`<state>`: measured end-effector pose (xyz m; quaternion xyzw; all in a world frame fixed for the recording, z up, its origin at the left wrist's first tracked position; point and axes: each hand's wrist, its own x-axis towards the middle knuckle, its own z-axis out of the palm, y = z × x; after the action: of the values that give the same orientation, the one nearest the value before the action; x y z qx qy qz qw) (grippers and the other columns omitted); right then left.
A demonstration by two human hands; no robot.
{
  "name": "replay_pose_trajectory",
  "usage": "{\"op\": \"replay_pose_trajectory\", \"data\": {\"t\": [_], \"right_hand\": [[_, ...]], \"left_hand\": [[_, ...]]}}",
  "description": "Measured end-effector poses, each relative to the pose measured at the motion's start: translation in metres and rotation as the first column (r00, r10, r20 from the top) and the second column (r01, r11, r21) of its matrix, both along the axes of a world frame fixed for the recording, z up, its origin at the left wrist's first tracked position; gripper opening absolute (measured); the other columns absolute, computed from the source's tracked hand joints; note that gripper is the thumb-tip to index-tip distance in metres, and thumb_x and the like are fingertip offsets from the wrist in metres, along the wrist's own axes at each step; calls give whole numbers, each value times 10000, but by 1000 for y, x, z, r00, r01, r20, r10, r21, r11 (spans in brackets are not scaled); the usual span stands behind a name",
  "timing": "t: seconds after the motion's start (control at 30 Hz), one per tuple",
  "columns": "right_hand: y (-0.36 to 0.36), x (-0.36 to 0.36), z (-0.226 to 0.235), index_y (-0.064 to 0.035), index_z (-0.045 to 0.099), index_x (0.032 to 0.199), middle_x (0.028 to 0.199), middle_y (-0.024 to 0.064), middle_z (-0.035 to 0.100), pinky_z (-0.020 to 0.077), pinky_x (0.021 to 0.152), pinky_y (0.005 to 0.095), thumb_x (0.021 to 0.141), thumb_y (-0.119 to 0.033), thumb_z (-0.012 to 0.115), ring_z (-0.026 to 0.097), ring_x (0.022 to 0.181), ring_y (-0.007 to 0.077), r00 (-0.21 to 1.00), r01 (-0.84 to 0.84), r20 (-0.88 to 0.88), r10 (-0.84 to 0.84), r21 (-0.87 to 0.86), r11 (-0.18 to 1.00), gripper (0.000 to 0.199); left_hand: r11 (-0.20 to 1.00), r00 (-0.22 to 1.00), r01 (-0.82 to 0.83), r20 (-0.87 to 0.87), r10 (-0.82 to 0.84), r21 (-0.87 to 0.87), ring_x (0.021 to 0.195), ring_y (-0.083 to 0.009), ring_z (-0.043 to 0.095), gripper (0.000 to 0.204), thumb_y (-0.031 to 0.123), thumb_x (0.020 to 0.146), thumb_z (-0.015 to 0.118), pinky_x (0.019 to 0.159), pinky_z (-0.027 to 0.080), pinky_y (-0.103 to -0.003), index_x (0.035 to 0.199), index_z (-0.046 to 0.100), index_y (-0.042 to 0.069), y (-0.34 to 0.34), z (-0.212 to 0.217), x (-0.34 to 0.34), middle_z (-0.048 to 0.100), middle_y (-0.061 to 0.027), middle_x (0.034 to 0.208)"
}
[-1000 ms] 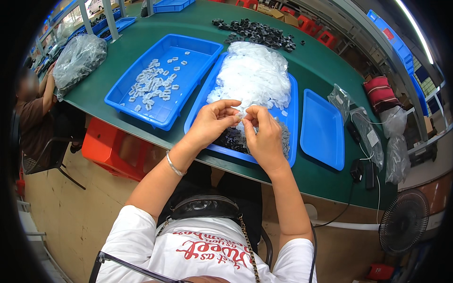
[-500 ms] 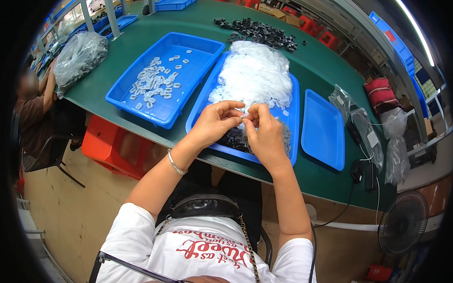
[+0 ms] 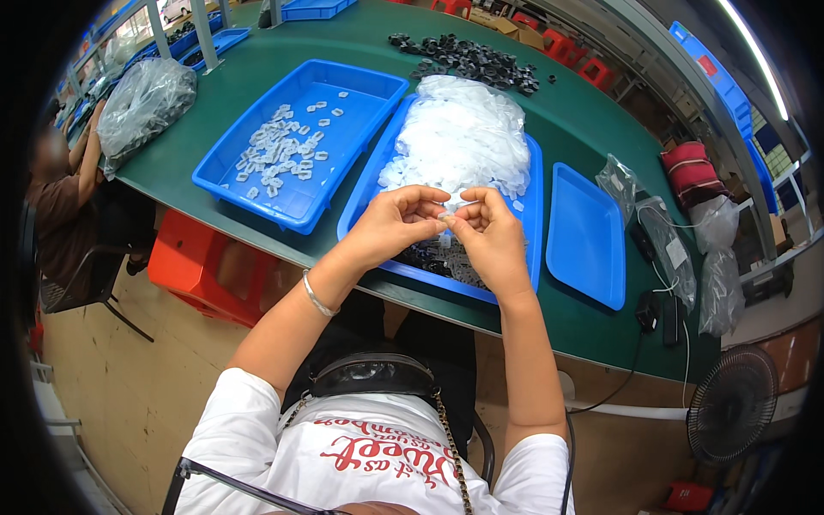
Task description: The person assembles small plastic components by hand, picking small clips and white plastic pieces from the trays on the table and fitting them together.
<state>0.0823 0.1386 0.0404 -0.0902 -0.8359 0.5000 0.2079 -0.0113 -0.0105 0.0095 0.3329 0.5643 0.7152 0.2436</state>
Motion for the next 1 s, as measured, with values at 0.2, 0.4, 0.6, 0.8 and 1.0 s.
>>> {"op": "replay_pose_trajectory", "data": {"t": [0.2, 0.4, 0.6, 0.8, 1.0], "right_hand": [[3, 4, 11, 44, 592, 1016, 848, 59, 651, 516, 693, 217, 852, -15, 681, 621, 755, 93, 986, -128, 69, 153, -278, 952, 196], [13, 9, -1, 13, 625, 999, 825, 33, 652, 509, 728, 225, 860, -47, 678, 630, 777, 102, 972, -200, 95, 216, -154, 968, 160], [3, 13, -8, 4, 655, 917, 808, 94, 647, 490, 674, 311, 779, -24, 709, 616, 718, 197, 958, -270, 221, 181, 492, 828, 151], [4, 11, -8, 16, 639, 853, 797, 107, 632, 462, 627, 334, 763, -27, 717, 594, 682, 219, 948, -273, 273, 162, 440, 856, 127], [7, 15, 6, -14, 616, 808, 761, 28, 635, 435, 602, 256, 821, -33, 681, 549, 644, 90, 939, -196, 312, 146, 136, 971, 69]], "left_hand": [[1000, 995, 26, 100, -25, -12, 821, -89, 613, 314, 73, 843, 713, 732, 515, -219, 1122, 610, -30, -2, 0, -6, 647, -51, 916], [995, 993, -39, 111, 29, 93, 746, -75, 587, 227, 54, 859, 682, 661, 501, -208, 1062, 614, -21, 2, -7, -5, 632, -31, 862], [997, 983, -30, 183, 16, 75, 744, -90, 604, 221, 67, 860, 692, 672, 517, -215, 1045, 623, -30, 1, -3, -7, 643, -45, 884], [997, 973, 3, 231, -22, 82, 775, -103, 621, 234, 72, 851, 708, 700, 529, -227, 1046, 635, -35, 0, -4, -9, 652, -57, 908], [996, 965, 10, 260, -34, 92, 773, -102, 609, 207, 28, 853, 675, 694, 520, -233, 1045, 631, -35, -1, -2, -9, 643, -56, 908]]}}
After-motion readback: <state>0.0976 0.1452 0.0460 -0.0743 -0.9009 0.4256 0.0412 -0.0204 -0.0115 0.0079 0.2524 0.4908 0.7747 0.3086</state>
